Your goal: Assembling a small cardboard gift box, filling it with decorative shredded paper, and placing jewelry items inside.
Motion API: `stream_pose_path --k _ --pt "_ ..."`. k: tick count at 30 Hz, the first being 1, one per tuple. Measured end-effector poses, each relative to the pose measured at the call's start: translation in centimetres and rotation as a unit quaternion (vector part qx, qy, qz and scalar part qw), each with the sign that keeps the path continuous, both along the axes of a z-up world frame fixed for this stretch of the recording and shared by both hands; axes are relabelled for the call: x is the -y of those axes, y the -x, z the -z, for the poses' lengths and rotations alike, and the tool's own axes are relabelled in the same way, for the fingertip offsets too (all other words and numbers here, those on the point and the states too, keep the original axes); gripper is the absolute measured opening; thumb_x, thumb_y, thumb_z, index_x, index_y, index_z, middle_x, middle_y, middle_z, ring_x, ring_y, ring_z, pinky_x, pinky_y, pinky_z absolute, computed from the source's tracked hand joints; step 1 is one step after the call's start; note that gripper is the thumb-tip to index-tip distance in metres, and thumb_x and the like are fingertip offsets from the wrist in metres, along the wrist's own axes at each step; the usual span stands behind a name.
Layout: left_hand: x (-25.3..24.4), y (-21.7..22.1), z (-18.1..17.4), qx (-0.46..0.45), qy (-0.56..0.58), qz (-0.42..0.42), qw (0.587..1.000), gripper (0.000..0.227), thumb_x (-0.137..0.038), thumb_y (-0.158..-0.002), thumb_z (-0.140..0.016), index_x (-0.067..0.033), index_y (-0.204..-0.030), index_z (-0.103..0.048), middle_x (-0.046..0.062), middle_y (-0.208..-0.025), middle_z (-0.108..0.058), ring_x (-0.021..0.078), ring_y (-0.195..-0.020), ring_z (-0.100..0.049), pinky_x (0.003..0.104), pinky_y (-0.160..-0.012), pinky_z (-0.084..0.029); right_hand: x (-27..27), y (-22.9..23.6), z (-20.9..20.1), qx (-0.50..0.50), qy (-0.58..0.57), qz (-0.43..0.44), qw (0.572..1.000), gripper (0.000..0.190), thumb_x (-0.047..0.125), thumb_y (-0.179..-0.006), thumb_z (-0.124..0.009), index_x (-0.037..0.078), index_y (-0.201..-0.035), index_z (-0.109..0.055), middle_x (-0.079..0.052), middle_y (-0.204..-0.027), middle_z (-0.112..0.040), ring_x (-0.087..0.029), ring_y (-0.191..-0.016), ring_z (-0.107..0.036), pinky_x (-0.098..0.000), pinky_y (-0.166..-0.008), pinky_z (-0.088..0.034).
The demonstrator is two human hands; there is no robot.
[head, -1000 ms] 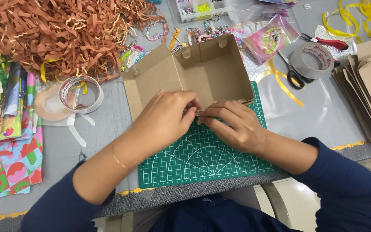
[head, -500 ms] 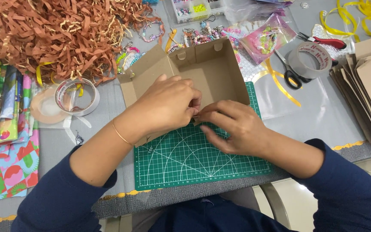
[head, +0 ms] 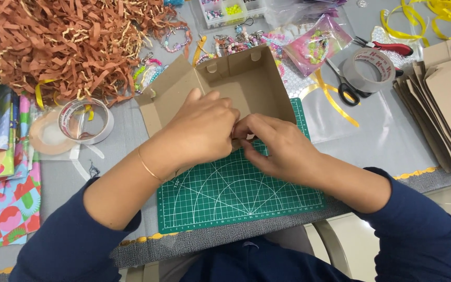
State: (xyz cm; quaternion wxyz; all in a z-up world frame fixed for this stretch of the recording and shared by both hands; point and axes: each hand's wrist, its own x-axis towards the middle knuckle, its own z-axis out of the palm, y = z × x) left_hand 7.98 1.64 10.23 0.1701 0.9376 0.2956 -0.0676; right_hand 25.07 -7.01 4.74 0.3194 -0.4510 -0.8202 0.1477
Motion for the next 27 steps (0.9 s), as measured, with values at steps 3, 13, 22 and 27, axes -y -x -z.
stream_pose_path --k 3,13,22,27 --pt "-0.1 -0.1 0.0 0.006 -0.013 -0.002 1.0 0.015 -0.004 -0.081 -0.062 -0.0023 -0.082 -0.076 0.008 -0.078 -0.061 0.0226 -0.079 -0.046 0.039 -0.074 -0.029 0.0 0.1 -1.6 -0.002 0.054 -0.014 0.998 0.02 -0.009 -0.085 -0.068 0.004 -0.101 -0.065 -0.012 -0.088 -0.072 -0.034 -0.085 -0.076 -0.0418 -0.071 -0.062" --pt "-0.6 0.4 1.3 0.08 -0.069 -0.009 0.994 0.013 -0.013 -0.087 -0.066 -0.0069 -0.085 -0.078 0.01 -0.087 -0.061 0.0249 -0.09 -0.045 0.041 -0.077 -0.032 -0.4 0.4 -0.3 0.023 -0.016 0.006 1.0 0.009 -0.001 -0.09 -0.073 0.005 -0.096 -0.074 -0.006 -0.092 -0.069 -0.029 -0.084 -0.075 -0.0369 -0.072 -0.061" --pt "2.9 7.9 3.3 0.225 -0.26 0.018 0.939 0.093 -0.068 -0.075 -0.083 -0.0063 -0.137 -0.05 0.012 -0.134 -0.052 0.0305 -0.117 -0.05 0.047 -0.101 -0.04 -3.4 -2.7 2.1 0.061 -0.208 0.036 0.976 0.024 -0.017 -0.09 -0.055 0.001 -0.102 -0.065 -0.012 -0.096 -0.064 -0.03 -0.081 -0.063 -0.0393 -0.071 -0.05" --pt "1.0 10.8 8.3 0.187 -0.346 -0.043 0.918 0.064 -0.042 -0.08 -0.089 -0.0095 -0.126 -0.058 0.008 -0.127 -0.061 0.0272 -0.116 -0.057 0.042 -0.1 -0.039 -5.2 -4.0 3.1 0.094 -0.167 0.031 0.981 0.041 -0.026 -0.073 -0.046 -0.002 -0.103 -0.061 -0.014 -0.099 -0.064 -0.03 -0.083 -0.064 -0.0398 -0.073 -0.044"
